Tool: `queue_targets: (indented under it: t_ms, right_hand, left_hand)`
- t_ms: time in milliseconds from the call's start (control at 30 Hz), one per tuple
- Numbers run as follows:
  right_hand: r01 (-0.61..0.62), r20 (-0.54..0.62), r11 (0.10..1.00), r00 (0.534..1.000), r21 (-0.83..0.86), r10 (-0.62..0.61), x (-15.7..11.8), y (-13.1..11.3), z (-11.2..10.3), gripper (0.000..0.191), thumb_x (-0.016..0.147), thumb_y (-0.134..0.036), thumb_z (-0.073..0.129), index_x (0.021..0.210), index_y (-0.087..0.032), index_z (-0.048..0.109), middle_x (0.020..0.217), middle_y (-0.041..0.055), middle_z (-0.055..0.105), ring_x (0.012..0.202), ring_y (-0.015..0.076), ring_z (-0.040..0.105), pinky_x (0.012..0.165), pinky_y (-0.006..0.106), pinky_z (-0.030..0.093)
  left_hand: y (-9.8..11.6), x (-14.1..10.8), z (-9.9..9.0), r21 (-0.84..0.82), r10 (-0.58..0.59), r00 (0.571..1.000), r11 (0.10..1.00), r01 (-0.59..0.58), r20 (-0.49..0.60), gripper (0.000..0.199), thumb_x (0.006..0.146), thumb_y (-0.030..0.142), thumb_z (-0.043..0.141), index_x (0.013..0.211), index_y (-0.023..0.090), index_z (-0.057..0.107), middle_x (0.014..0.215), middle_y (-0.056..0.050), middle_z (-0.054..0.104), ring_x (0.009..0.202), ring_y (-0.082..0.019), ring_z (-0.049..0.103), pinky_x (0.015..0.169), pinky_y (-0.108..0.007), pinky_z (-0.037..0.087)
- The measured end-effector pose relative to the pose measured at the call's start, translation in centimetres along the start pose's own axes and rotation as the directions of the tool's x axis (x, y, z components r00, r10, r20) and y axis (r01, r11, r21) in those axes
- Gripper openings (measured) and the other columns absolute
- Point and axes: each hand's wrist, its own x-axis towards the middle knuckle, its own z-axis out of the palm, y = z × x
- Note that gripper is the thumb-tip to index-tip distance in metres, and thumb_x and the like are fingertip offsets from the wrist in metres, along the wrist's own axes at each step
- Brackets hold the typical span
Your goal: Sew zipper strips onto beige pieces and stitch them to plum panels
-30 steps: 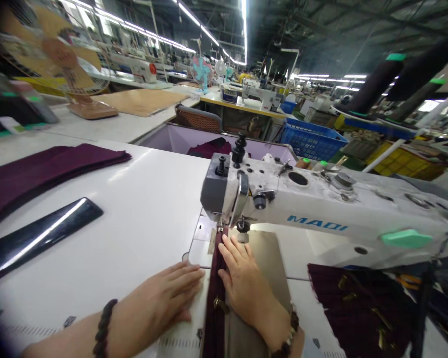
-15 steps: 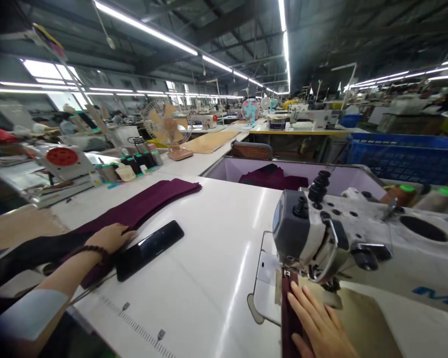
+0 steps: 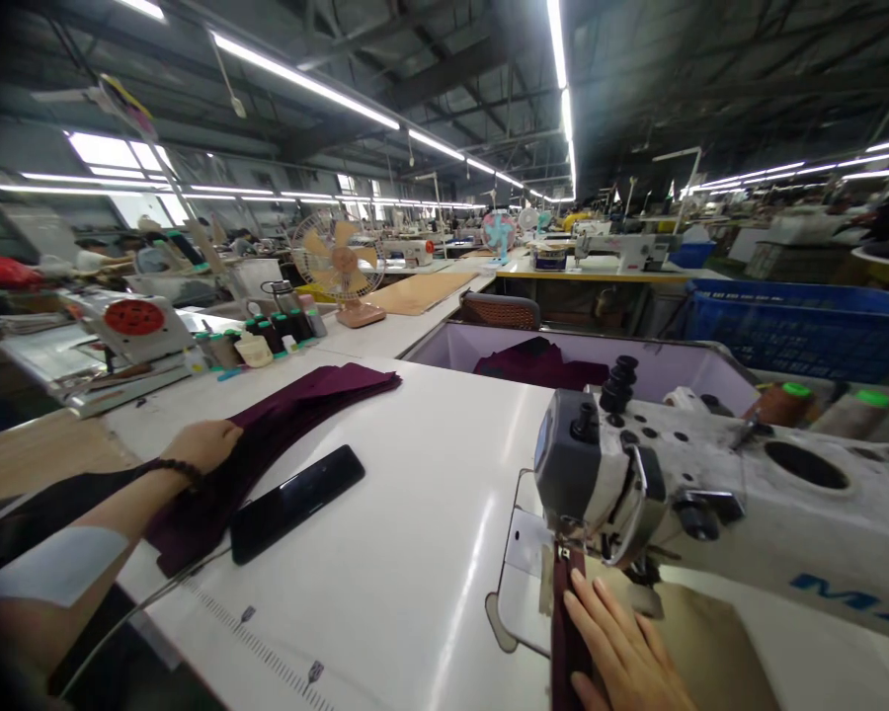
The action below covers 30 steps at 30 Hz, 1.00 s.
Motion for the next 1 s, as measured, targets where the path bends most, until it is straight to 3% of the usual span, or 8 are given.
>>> queue_targets:
  t_ms: [133,267,400,533,667,733,833,1000]
  right_hand:
    - [-0.059,0.009,0.994,0.998,0.09,0.058,0.4,-0.5,-0.6,0.045,0.084,-0.032,0.043,0.126,-0.019,0.049,0.133,0.0073,0.04,0.117,0.0277,0.044,0.084,0.043,0.05]
    - [-0.175,0.121,0.969,0.98,0.172,0.156,1.0,-1.6,-2.4,0.046,0.086,-0.029,0.04,0.13,-0.018,0.044,0.137,0.0074,0.034,0.125,0.0273,0.035,0.094,0.05,0.041]
    - [-0.284,0.264,0.928,0.939,0.241,0.219,1.7,-2.4,-4.6,0.047,0.087,-0.024,0.038,0.133,-0.019,0.037,0.141,0.0049,0.029,0.13,0.0227,0.026,0.104,0.05,0.028]
    - [-0.332,0.292,0.892,0.925,0.308,0.243,2.3,-2.5,-5.8,0.047,0.086,-0.02,0.038,0.133,-0.017,0.037,0.141,0.0054,0.03,0.131,0.0213,0.025,0.107,0.049,0.022]
    - [-0.351,0.319,0.874,0.916,0.336,0.245,2.4,-2.5,-6.2,0.047,0.086,-0.02,0.038,0.132,-0.016,0.038,0.141,0.005,0.03,0.131,0.0218,0.024,0.107,0.05,0.021]
    - [-0.358,0.323,0.869,0.913,0.34,0.25,2.5,-2.5,-6.4,0.047,0.085,-0.02,0.039,0.132,-0.016,0.038,0.141,0.0047,0.031,0.13,0.0223,0.025,0.107,0.05,0.021]
    - [-0.357,0.309,0.869,0.916,0.342,0.255,2.6,-2.5,-6.4,0.047,0.084,-0.018,0.041,0.13,-0.017,0.04,0.14,0.0045,0.032,0.13,0.0223,0.026,0.107,0.049,0.022]
    - [-0.354,0.297,0.877,0.918,0.325,0.261,1.9,-3.2,-6.7,0.049,0.082,-0.016,0.043,0.131,-0.016,0.038,0.141,0.0061,0.031,0.13,0.0224,0.024,0.108,0.048,0.021]
  left_hand:
    - [2.6,0.3,-5.1,0.002,0.159,0.975,0.987,-0.16,-0.155,0.037,0.091,0.017,0.024,0.086,0.005,0.058,0.084,-0.007,0.062,0.087,-0.022,0.057,0.079,-0.033,0.042]
    - [8.7,-0.3,-7.7,-0.04,0.38,0.903,0.918,-0.395,-0.198,0.029,0.088,0.019,0.032,0.086,0.007,0.058,0.089,-0.009,0.06,0.083,-0.02,0.056,0.082,-0.033,0.04]
    - [16.4,-3.2,-6.8,-0.131,0.593,0.793,0.783,-0.608,-0.136,0.025,0.084,0.018,0.037,0.07,0.013,0.057,0.07,-0.006,0.059,0.067,-0.019,0.056,0.073,-0.031,0.043]
    - [21.9,-7.4,-4.4,-0.279,0.774,0.632,0.6,-0.75,-0.033,0.027,0.083,0.02,0.039,0.066,0.016,0.059,0.067,-0.006,0.063,0.064,-0.019,0.061,0.065,-0.027,0.047]
    - [21.9,-11.9,-1.7,-0.504,0.878,0.473,0.377,-0.777,-0.073,0.036,0.092,0.036,0.032,0.096,0.021,0.064,0.11,-0.006,0.063,0.102,-0.02,0.059,0.084,-0.028,0.047]
    - [20.8,-14.6,0.4,-0.421,0.856,0.467,0.349,-0.837,-0.221,0.046,0.087,0.046,0.042,0.126,0.021,0.047,0.134,-0.009,0.044,0.117,-0.024,0.048,0.095,-0.035,0.041]
    - [19.6,-18.5,3.8,-0.233,0.916,0.314,0.257,-0.938,-0.251,0.065,0.082,0.036,0.053,0.139,0.027,0.022,0.141,-0.007,0.032,0.126,-0.028,0.035,0.102,-0.043,0.032]
    - [19.1,-20.6,5.8,-0.293,0.935,0.286,0.219,-0.931,-0.208,0.066,0.083,0.038,0.049,0.14,0.029,0.017,0.142,-0.005,0.029,0.125,-0.029,0.035,0.101,-0.047,0.032]
